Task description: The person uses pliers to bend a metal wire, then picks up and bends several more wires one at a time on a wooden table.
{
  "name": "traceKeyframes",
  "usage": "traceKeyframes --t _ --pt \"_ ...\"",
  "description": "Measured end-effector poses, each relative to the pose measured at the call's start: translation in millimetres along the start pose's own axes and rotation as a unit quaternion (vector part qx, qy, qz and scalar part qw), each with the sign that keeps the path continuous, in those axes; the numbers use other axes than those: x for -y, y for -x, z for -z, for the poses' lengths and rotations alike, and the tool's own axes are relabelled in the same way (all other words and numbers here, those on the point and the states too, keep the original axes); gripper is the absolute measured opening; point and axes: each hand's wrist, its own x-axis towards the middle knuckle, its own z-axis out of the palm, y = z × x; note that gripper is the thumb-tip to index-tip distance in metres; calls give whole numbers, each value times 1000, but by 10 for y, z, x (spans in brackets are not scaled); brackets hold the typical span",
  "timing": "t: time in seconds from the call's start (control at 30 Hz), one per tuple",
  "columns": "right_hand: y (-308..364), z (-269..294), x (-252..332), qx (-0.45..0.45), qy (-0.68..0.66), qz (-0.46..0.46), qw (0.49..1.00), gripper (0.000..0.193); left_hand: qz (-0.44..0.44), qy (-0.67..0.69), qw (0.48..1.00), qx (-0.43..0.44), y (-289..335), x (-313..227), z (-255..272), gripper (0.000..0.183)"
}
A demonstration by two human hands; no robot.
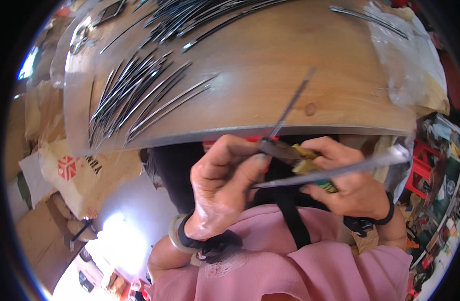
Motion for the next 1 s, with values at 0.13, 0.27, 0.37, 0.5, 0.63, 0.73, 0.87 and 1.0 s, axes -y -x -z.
traceKeyframes --t 0.13,0.27,0.37,0.5,0.63,0.73,0.87,1.0 --pt "-75 -111 -68 0 93 73 993 25 6 -39 998 -47 -21 34 54 4" --pt "-317 -35 -113 -23 70 118 990 23 -71 -81 992 -62 -154 -180 71 9" --pt "-392 3 -116 -33 53 110 992 34 -81 -62 993 -57 -287 -299 19 14" --pt "-331 46 -177 -81 53 156 983 25 -69 -99 991 -53 -194 -317 28 16" --pt "-247 53 -143 -24 56 93 994 25 -63 -75 995 -36 -237 -191 3 16" --pt "-247 107 -159 -9 55 75 996 28 -51 -60 996 -36 -306 -216 -76 15" --pt "-59 568 -287 -18 66 1 998 35 -107 -137 978 -118 -339 -281 209 10" --pt "107 1106 -750 -183 291 16 939 27 -218 -342 890 -211 -448 -498 954 10"
